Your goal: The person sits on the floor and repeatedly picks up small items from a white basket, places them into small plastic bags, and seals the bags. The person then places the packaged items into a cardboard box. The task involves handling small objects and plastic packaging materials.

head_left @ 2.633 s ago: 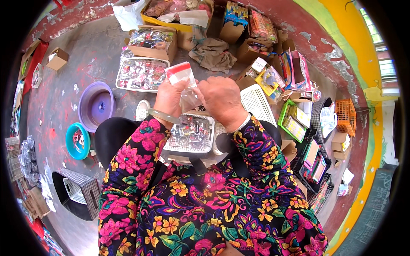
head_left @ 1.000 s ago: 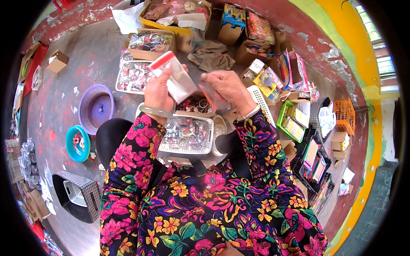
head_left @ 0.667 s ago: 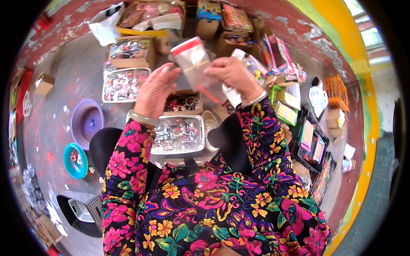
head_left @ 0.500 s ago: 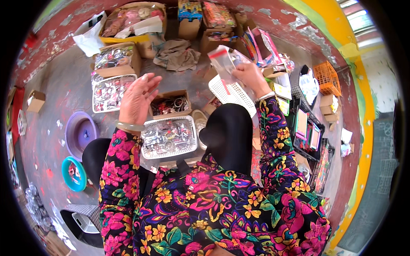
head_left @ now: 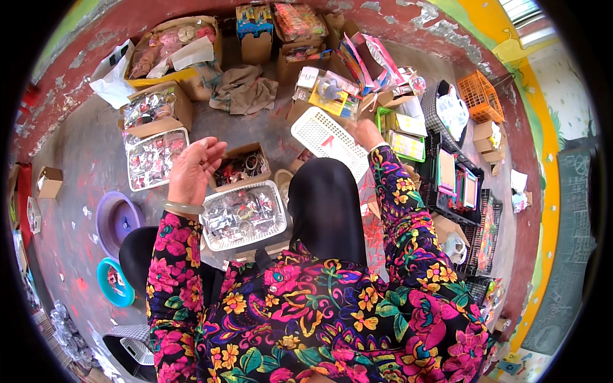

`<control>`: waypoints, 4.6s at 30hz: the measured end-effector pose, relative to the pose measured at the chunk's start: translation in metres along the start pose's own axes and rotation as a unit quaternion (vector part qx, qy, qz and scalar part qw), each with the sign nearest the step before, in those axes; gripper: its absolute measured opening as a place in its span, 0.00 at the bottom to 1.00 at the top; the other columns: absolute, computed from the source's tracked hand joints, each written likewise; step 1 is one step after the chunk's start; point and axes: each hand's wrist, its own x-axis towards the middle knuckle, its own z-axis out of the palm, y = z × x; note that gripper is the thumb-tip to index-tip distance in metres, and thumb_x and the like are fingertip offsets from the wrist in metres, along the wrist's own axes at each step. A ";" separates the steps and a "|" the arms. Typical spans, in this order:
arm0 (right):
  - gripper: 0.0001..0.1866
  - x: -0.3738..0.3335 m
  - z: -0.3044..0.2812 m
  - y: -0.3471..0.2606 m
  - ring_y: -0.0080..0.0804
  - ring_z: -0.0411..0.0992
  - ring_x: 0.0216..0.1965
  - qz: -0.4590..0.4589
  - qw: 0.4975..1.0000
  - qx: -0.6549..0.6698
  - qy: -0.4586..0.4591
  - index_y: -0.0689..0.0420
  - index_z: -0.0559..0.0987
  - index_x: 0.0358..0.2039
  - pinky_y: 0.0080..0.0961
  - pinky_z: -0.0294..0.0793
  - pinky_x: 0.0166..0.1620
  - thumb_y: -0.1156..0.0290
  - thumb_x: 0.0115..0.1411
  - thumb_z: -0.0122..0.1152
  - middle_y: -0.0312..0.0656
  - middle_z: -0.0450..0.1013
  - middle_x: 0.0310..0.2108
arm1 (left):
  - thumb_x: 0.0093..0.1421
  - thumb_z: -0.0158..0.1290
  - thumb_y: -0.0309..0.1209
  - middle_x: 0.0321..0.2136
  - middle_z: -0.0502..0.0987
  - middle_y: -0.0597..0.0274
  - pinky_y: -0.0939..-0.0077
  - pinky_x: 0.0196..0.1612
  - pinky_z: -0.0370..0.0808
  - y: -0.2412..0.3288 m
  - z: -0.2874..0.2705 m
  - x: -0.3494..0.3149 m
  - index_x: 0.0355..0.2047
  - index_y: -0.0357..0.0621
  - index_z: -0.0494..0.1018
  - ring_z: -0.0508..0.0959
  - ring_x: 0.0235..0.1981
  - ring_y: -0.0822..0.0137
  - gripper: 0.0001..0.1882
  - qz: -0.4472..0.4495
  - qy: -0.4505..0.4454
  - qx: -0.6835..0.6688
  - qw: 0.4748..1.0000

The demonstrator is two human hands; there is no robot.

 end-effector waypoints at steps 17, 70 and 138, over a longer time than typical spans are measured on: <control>0.10 0.065 -0.204 -0.276 0.23 0.73 0.24 0.076 0.601 0.796 -0.005 0.61 0.74 0.34 0.13 0.69 0.25 0.68 0.57 0.55 0.39 0.75 0.25 | 0.59 0.48 0.35 0.43 0.72 0.59 0.92 0.23 0.67 0.026 0.011 -0.015 0.48 0.39 0.65 0.71 0.47 0.68 0.18 0.083 -0.011 -0.104 0.991; 0.09 0.078 -0.191 -0.241 0.21 0.73 0.27 0.008 0.611 0.749 -0.255 0.62 0.78 0.30 0.13 0.69 0.29 0.71 0.51 0.62 0.38 0.75 0.25 | 0.55 0.53 0.25 0.31 0.76 0.62 0.83 0.37 0.73 0.005 -0.005 -0.006 0.34 0.36 0.72 0.75 0.31 0.74 0.07 0.001 -0.024 0.107 0.994; 0.06 0.055 -0.189 -0.290 0.42 0.71 0.29 -0.249 0.904 0.319 0.136 0.55 0.71 0.30 0.33 0.71 0.29 0.71 0.49 0.54 0.41 0.71 0.28 | 0.61 0.42 0.29 0.35 0.76 0.63 0.81 0.38 0.73 -0.010 -0.009 0.000 0.41 0.36 0.72 0.75 0.34 0.75 0.13 0.088 0.048 0.097 0.990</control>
